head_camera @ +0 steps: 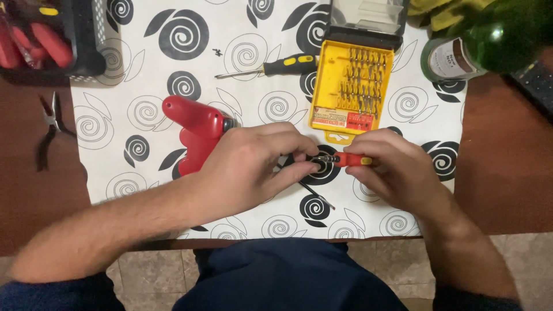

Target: The person attempts to disassemble a red game controller using a screwdriver and a set of interchangeable bits. They select various bits from a yellow case, insert them into the screwdriver handle, and try to unscrew the controller's casing. The person also uses a thin metal tool to pry at the controller's seams.

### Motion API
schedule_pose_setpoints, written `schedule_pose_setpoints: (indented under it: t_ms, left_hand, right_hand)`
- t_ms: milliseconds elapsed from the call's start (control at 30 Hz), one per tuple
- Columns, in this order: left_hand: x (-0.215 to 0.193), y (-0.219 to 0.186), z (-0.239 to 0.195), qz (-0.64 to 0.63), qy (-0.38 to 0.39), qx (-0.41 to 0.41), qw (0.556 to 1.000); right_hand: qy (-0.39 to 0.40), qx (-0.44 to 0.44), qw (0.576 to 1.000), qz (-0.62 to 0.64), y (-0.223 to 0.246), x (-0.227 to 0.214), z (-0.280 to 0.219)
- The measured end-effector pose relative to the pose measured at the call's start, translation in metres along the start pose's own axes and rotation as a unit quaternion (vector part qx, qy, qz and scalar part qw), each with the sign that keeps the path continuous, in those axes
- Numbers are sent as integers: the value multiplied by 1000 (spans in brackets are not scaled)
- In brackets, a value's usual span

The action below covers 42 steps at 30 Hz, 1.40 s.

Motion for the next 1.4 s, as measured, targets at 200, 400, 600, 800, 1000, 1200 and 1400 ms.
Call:
schedule_pose_setpoints:
  t_ms: [200, 400, 600, 800, 1000, 1200, 1400]
  left_hand:
    - [-3, -7, 2, 2, -13, 16, 1000]
    - [-2, -11, 4, -10, -26, 25, 999]
    - [3, -19, 8, -5, -34, 56, 998]
    - [5, -20, 10, 16, -36, 54, 998]
    - [-23, -18, 3, 18, -15, 55, 998]
    - [-94, -1, -73, 119, -254, -103, 954]
    - [-80, 67, -115, -39, -199, -433, 878]
  right_hand:
    - [6, 8, 1000, -7, 5, -1, 5]
    - [43, 12, 999, 5, 12, -1, 14]
    - [62, -14, 998, -28, 0, 7, 7]
    - [64, -16, 998, 0, 1, 8, 7]
    - [56, 20, 998, 4, 5, 5, 10]
    - [30, 108, 993, -41, -19, 6, -11]
    - [-43, 170, 980, 91, 28, 4, 22]
Point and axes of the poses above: each hand's wrist, its own z-axis towards the middle knuckle, its own x-axis out of the palm, y = z × x, the point moved 4 cm from there along z, towards the middle knuckle, and after that the axes turned 4 degrees about -z, right-handed, at the moved point
